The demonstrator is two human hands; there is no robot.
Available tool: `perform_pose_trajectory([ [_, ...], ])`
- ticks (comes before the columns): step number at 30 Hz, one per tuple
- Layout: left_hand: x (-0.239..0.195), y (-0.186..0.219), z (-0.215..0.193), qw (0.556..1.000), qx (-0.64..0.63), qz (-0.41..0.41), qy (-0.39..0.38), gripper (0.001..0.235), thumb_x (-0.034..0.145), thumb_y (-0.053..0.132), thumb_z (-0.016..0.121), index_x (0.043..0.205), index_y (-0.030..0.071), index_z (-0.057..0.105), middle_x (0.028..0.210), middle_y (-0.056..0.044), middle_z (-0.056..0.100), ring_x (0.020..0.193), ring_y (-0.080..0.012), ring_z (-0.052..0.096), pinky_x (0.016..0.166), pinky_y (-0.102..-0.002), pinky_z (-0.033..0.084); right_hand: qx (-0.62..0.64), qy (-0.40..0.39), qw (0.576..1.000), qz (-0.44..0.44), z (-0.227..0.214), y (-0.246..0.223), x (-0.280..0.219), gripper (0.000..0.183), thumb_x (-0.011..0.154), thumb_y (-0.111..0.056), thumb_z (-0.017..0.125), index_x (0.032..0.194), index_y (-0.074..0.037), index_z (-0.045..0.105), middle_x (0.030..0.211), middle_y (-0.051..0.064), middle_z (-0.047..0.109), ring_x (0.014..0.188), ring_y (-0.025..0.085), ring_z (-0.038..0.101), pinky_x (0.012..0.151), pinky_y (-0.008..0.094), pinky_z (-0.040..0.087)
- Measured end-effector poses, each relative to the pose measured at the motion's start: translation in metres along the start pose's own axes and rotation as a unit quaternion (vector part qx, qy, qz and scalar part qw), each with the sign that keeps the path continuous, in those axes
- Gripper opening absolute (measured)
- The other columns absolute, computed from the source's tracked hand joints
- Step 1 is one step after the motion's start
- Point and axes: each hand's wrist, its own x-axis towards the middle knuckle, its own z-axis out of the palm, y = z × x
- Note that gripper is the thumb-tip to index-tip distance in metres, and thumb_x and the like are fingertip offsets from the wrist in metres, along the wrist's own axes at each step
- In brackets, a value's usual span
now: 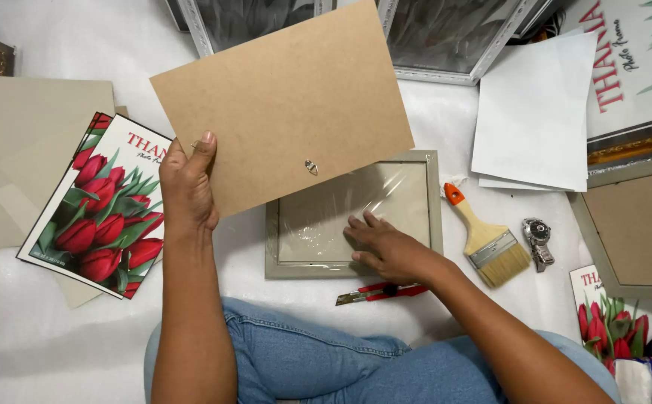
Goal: Assembling a picture frame by cleaning the glass and securing the backing
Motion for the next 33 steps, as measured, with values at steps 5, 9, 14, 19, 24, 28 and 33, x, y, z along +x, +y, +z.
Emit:
perform_pose_trajectory([
  [5,0.0,0.007,-0.008,0.997,0.068,-0.019,-0.033,0.019,0.097,0.019,0.074,0.104,0.009,0.06,0.086,-0.012,0.073,0.072,-0.0214,0.077,0.069,-0.034,0.066,0.028,-0.035,0.999,-0.024,-0.007,-0.009,-0.006,0.055,0.102,-0.032,0.05,0.152,-0.008,0.046,0.157,0.021,0.044,0.149,0.049,0.025,0.121,0.062,0.022],
  [9,0.0,-0.003,-0.014,0.989,0.125,-0.065,-0.05,0.023,0.094,0.019,0.075,0.108,0.007,0.061,0.085,-0.013,0.072,0.07,-0.0228,0.075,0.065,-0.038,0.065,0.028,-0.067,0.99,0.124,-0.025,0.022,-0.013,0.042,0.1,-0.029,0.049,0.13,-0.011,0.071,0.129,0.019,0.071,0.129,0.044,0.059,0.111,0.057,0.045],
  [14,-0.019,-0.006,0.02,0.963,0.226,-0.116,-0.093,0.024,0.094,0.016,0.072,0.11,0.0,0.064,0.082,-0.016,0.071,0.066,-0.0234,0.071,0.062,-0.038,0.061,0.08,0.196,0.932,0.294,-0.05,0.086,-0.032,0.039,0.1,-0.03,0.054,0.132,-0.014,0.07,0.098,0.015,0.079,0.094,0.031,0.076,0.081,0.045,0.057],
  [19,-0.036,-0.023,0.042,0.931,0.303,-0.158,-0.126,0.027,0.097,0.019,0.069,0.114,-0.003,0.064,0.082,-0.019,0.072,0.068,-0.0243,0.07,0.063,-0.041,0.06,0.3,0.338,0.857,0.246,-0.049,0.085,-0.029,0.05,0.096,-0.025,0.059,0.139,0.0,0.061,0.107,0.022,0.074,0.092,0.031,0.073,0.071,0.04,0.06],
  [24,-0.053,-0.023,0.046,0.926,0.317,-0.181,-0.096,0.029,0.1,0.019,0.064,0.118,-0.003,0.063,0.082,-0.019,0.071,0.069,-0.0248,0.068,0.065,-0.042,0.059,0.287,0.296,0.878,0.243,-0.036,0.104,-0.01,0.048,0.092,-0.019,0.063,0.137,-0.004,0.065,0.106,0.016,0.075,0.084,0.027,0.073,0.065,0.038,0.061],
  [28,-0.06,-0.021,0.049,0.919,0.331,-0.187,-0.105,0.03,0.102,0.017,0.058,0.12,-0.007,0.06,0.086,-0.022,0.072,0.074,-0.0276,0.069,0.072,-0.044,0.058,0.235,0.267,0.899,0.255,-0.04,0.084,-0.011,0.047,0.093,-0.016,0.058,0.137,-0.002,0.065,0.118,0.02,0.074,0.105,0.035,0.072,0.081,0.046,0.06],
  [33,-0.062,-0.027,0.048,0.918,0.327,-0.199,-0.107,0.03,0.102,0.015,0.057,0.121,-0.007,0.058,0.087,-0.023,0.072,0.076,-0.0277,0.07,0.074,-0.046,0.058,0.18,0.217,0.918,0.278,-0.034,0.08,-0.007,0.051,0.092,-0.023,0.058,0.139,-0.005,0.065,0.125,0.018,0.072,0.121,0.036,0.066,0.097,0.047,0.055],
])
